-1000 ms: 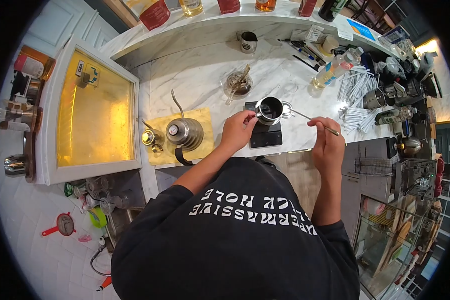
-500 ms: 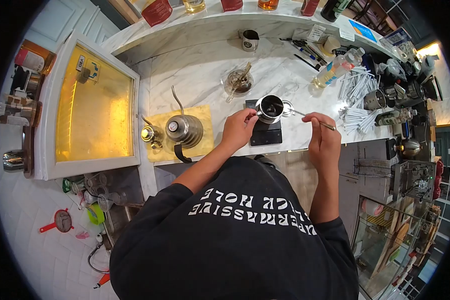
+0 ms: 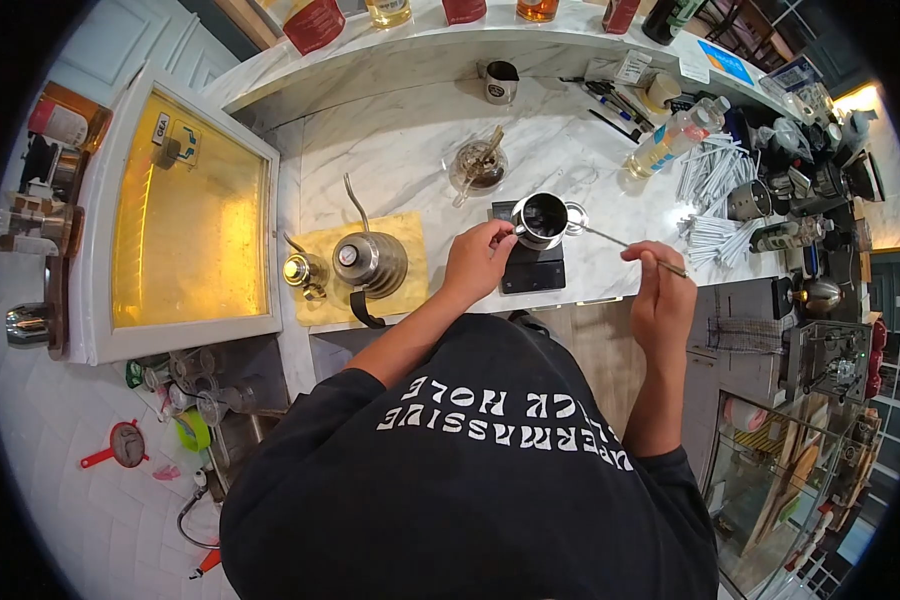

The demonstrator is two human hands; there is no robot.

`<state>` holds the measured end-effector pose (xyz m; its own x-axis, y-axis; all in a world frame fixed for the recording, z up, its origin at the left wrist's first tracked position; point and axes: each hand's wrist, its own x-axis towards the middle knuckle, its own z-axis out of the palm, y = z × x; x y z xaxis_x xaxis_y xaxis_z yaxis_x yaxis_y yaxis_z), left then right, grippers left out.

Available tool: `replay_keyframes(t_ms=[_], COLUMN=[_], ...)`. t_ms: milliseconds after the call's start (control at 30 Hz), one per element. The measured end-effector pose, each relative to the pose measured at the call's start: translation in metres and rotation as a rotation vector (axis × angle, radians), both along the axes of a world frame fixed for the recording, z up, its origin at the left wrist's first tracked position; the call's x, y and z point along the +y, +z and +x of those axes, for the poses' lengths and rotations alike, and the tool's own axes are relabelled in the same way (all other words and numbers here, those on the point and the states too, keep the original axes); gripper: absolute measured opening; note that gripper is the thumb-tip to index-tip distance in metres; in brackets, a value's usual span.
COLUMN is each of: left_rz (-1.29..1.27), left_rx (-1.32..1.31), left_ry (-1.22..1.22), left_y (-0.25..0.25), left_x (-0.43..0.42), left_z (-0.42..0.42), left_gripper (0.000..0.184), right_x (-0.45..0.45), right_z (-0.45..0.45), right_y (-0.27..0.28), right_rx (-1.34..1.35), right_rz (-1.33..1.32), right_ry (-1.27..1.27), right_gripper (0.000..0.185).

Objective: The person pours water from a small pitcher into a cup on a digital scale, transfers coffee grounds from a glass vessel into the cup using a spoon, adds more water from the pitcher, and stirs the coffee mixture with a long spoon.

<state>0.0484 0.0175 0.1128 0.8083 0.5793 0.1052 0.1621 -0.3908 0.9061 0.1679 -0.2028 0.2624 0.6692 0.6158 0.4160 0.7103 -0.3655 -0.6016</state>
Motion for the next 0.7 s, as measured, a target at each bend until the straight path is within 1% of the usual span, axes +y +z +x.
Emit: replay_keyframes(t_ms=[33, 133, 267, 400, 533, 567, 667, 700], left_rz=[-0.001, -0.015, -0.021, -0.016, -0.025, -0.020, -0.011, -0.010], left_rx=[-0.003, 0.031, -0.001, 0.011, 0.015, 0.003, -0.005, 0.011], left_ry=[-0.001, 0.003, 0.000, -0.007, -0.010, -0.011, -0.011, -0.012], left_y=[0.000, 0.004, 0.001, 0.001, 0.004, 0.002, -0.001, 0.002], left_x=[-0.001, -0.002, 0.000, 0.000, 0.000, 0.001, 0.001, 0.001], left_z=[0.000, 0.000, 0.000, -0.001, -0.001, -0.001, -0.001, -0.002], left_gripper=[0.024, 0.024, 0.024, 0.023, 0.023, 0.023, 0.023, 0.023], right_x=[0.004, 0.015, 0.003, 0.013, 0.011, 0.006, 0.005, 0.009], right_z=[-0.002, 0.000, 0.003, -0.005, 0.001, -0.001, -0.004, -0.005], right_y=[0.001, -0.004, -0.004, -0.001, 0.000, 0.004, 0.005, 0.005], right_rx=[-0.062, -0.061, -0.041, -0.044, -0.034, 0.017, -0.082, -0.076], right_rz=[0.044, 0.049, 0.009, 0.028, 0.013, -0.018, 0.001, 0.007], right_ry=[0.076, 0.087, 0.006, 0.097, 0.008, -0.004, 0.091, 0.087], right_gripper=[0.010, 0.010, 0.009, 0.009, 0.009, 0.009, 0.011, 0.011])
